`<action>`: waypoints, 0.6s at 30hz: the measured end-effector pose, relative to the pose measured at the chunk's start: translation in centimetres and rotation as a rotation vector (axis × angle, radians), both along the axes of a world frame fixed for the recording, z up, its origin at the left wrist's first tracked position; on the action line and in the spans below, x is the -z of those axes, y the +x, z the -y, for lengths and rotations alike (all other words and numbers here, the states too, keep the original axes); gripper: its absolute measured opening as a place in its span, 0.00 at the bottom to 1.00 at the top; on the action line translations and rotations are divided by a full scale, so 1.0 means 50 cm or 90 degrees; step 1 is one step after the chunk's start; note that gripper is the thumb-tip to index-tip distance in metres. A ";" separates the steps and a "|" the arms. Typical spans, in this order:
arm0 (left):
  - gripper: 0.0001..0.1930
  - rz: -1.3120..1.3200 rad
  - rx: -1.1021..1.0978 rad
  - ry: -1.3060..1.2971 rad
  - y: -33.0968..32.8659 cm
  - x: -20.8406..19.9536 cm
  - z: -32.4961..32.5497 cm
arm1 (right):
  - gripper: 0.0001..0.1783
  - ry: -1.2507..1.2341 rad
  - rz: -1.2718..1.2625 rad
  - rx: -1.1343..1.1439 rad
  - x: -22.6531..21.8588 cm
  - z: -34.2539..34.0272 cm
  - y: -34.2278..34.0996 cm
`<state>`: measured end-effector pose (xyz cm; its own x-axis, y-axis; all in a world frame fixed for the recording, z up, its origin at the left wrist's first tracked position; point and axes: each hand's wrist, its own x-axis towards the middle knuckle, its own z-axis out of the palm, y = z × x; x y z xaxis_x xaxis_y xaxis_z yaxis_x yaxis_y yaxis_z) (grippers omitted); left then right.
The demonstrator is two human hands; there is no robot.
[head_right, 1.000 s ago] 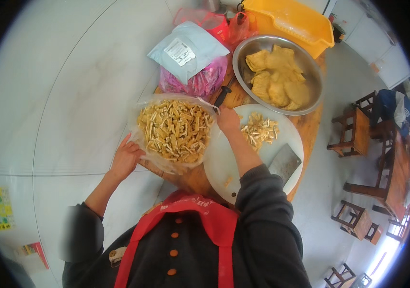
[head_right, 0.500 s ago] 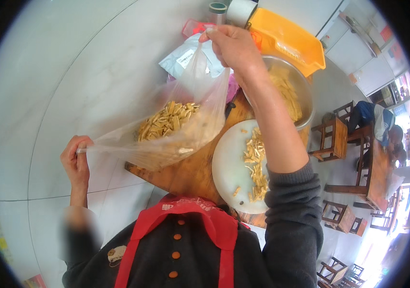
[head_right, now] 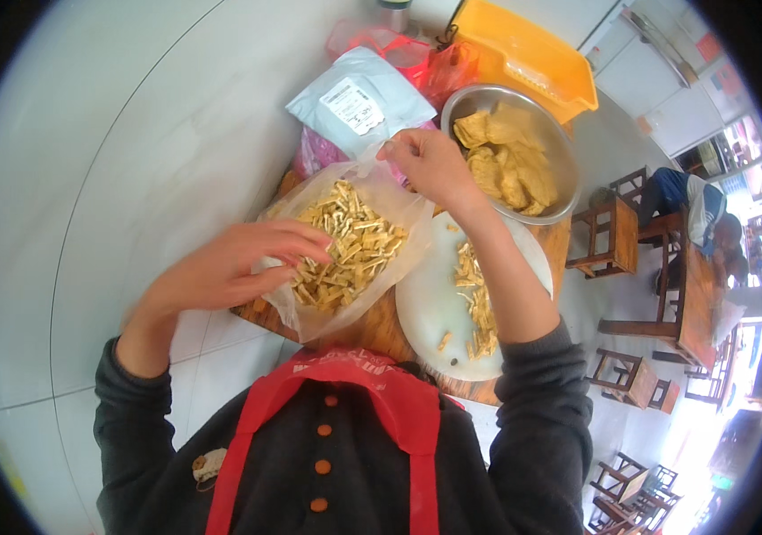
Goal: The person repeatedly picks dried tofu sheets from a metal bowl, stacks them on a cutting board, and slices them into thin strips using a cleaver. The cut strips are then transferred into a plastic bag. The process is repeated multiple times throughout the clip.
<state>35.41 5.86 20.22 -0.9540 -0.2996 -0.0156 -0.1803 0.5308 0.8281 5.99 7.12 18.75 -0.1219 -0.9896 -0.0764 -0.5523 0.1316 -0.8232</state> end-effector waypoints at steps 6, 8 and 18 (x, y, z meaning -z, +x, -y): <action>0.36 0.280 0.114 -0.411 -0.203 0.278 0.021 | 0.14 -0.003 0.052 -0.033 -0.018 -0.047 -0.017; 0.45 0.353 0.146 -0.561 -0.198 0.359 0.042 | 0.14 -0.018 0.063 -0.056 -0.010 -0.054 -0.032; 0.49 0.381 -0.100 -0.332 -0.058 0.474 0.172 | 0.09 -0.059 -0.050 0.012 0.059 0.014 -0.083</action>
<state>32.53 -2.72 -3.49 -0.7743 -0.5391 -0.3315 -0.6191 0.7538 0.2202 1.86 6.44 15.78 -0.1419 -0.9896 0.0256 -0.6136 0.0676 -0.7867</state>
